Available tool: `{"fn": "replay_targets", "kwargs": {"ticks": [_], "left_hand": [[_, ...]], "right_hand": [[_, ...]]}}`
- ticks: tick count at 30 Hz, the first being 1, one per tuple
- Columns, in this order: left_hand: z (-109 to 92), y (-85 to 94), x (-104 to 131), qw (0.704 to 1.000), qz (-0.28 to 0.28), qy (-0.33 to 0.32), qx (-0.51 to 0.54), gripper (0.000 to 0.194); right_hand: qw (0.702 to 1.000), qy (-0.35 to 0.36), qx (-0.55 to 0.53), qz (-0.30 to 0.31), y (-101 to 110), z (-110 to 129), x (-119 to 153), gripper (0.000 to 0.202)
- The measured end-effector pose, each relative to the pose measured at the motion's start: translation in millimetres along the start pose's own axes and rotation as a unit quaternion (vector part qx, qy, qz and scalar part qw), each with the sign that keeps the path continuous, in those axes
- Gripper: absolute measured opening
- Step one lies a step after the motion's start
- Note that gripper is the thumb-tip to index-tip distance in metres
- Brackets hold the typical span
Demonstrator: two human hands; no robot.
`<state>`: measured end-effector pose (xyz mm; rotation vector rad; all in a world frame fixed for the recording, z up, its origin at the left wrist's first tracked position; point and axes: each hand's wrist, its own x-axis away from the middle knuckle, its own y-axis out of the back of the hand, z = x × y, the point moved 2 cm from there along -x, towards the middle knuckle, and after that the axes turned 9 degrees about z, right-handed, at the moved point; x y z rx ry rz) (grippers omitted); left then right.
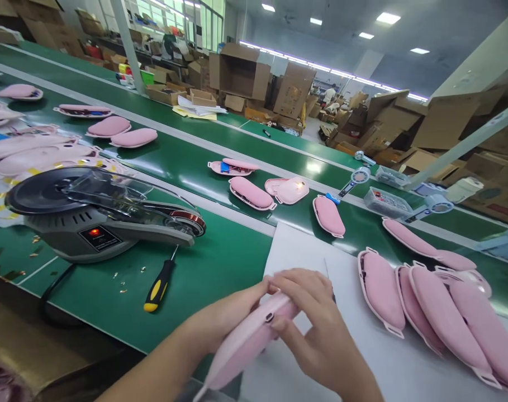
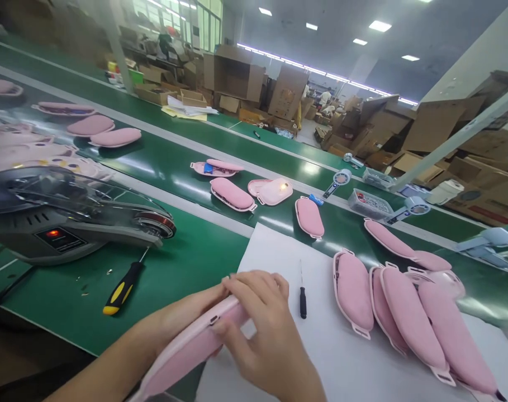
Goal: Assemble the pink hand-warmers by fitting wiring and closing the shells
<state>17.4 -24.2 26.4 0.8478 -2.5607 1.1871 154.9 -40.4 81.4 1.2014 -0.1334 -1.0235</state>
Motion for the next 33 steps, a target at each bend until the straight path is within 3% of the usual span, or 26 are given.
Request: {"fn": "replay_targets", "kwargs": {"ticks": [2,4,6,10,11,13,15,21,27,30,33], "left_hand": [[-16,7.4,15,0.994,-0.042,-0.019,-0.100,0.057],[-27,9.3,28,0.945,-0.119,-0.060,-0.299,0.042],[-28,5.9,33,0.856,-0.196,-0.099,-0.468,0.030],[-5,-3.3,18,0.629,-0.357,-0.223,-0.654,0.027],[2,-4.3,11,0.583,-0.384,-0.249,-0.671,0.027],[13,-4.6,-1,0.533,-0.408,-0.291,-0.681,0.025],[15,-4.2,-9,0.525,-0.415,-0.326,-0.668,0.024],[-3,-7.7,-19,0.570,-0.456,-0.318,-0.605,0.027],[-5,-6.9,-17,0.595,-0.431,-0.278,-0.619,0.023],[1,-6.6,-15,0.585,-0.431,-0.266,-0.634,0.025],[6,-8.5,-15,0.569,-0.441,-0.252,-0.647,0.032]], "right_hand": [[0.999,-0.039,-0.007,0.025,2,-13,16,0.023],[0.997,-0.069,0.011,-0.038,-3,-22,30,0.016],[0.987,-0.103,0.061,-0.109,-16,-25,38,0.014],[0.968,-0.145,0.121,-0.168,-44,-24,41,0.017],[0.966,-0.148,0.130,-0.168,-48,-24,40,0.019],[0.966,-0.142,0.143,-0.164,-52,-24,38,0.020],[0.965,-0.134,0.152,-0.168,-52,-25,35,0.019],[0.962,-0.158,0.101,-0.200,-45,-34,20,0.024],[0.978,-0.167,0.057,-0.110,-32,-41,16,0.018],[0.986,-0.141,0.050,-0.072,-24,-43,23,0.026],[0.985,-0.144,0.058,-0.080,-19,-43,30,0.035]]}}
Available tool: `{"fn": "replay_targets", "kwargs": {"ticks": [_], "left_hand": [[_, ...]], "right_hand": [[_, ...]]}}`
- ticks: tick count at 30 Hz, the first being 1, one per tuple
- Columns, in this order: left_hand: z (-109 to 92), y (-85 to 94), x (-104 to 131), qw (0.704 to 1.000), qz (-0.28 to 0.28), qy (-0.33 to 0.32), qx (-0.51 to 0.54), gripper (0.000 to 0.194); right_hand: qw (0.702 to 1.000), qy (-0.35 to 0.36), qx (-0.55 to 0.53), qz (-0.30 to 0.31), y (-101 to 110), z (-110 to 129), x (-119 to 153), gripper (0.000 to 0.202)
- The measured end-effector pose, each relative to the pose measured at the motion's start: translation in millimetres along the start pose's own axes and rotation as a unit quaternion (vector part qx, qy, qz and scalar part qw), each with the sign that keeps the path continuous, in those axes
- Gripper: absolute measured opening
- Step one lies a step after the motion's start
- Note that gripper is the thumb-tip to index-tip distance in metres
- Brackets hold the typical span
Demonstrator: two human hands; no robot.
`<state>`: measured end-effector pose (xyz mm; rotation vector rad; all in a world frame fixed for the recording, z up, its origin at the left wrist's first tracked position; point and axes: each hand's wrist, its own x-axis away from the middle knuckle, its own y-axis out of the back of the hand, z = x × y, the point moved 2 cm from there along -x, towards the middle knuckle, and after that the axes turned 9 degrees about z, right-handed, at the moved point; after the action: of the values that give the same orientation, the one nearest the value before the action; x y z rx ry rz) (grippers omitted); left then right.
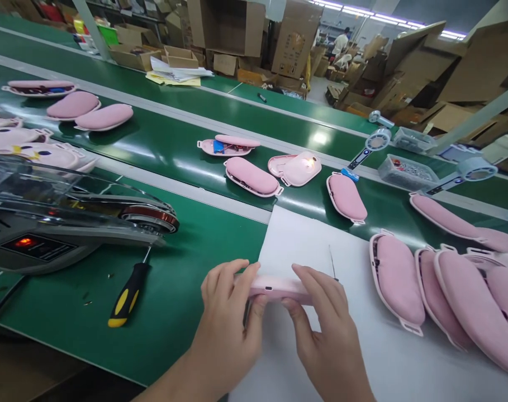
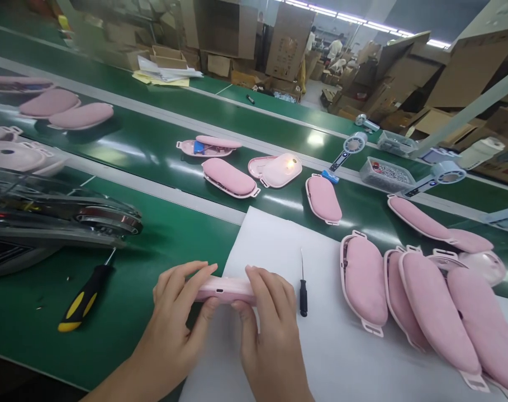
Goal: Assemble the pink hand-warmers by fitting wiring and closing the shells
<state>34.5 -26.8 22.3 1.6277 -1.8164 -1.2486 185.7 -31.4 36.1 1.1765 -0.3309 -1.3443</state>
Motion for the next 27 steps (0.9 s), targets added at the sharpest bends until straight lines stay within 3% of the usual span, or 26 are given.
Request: {"fn": "replay_targets", "kwargs": {"ticks": [6,9,13,18,21,23,25,27], "left_hand": [[-3,0.3,2,0.999,-0.020,-0.002,-0.041,0.031],[4,4.7,2,0.997,-0.041,-0.021,-0.057,0.031],[15,3.9,0,0.996,-0.017,-0.080,-0.032,0.028],[21,-0.8,-5,0.996,-0.068,-0.049,-0.029,0.025],[20,0.6,-14,0.995,-0.054,-0.068,-0.050,0.022],[18,5.6,-24,0.994,-0.057,-0.087,-0.042,0.020],[15,14.8,-33,0.988,-0.096,-0.113,-0.036,0.023],[14,26.1,-38,0.980,-0.154,-0.122,-0.025,0.027]], "right_hand": [[0.999,-0.047,0.001,-0.022,-2,-2,7,0.029],[0.999,-0.036,0.023,-0.005,-2,-8,9,0.031],[0.999,0.016,0.043,-0.006,-5,-15,8,0.024],[0.994,0.023,0.072,-0.081,-8,-14,-2,0.027],[0.998,0.010,0.038,-0.044,-2,-13,-6,0.029],[0.998,-0.032,-0.036,0.040,3,-16,-7,0.028],[0.984,-0.107,-0.105,0.097,8,-26,-9,0.025],[0.969,-0.195,-0.127,0.082,13,-45,-19,0.022]]}}
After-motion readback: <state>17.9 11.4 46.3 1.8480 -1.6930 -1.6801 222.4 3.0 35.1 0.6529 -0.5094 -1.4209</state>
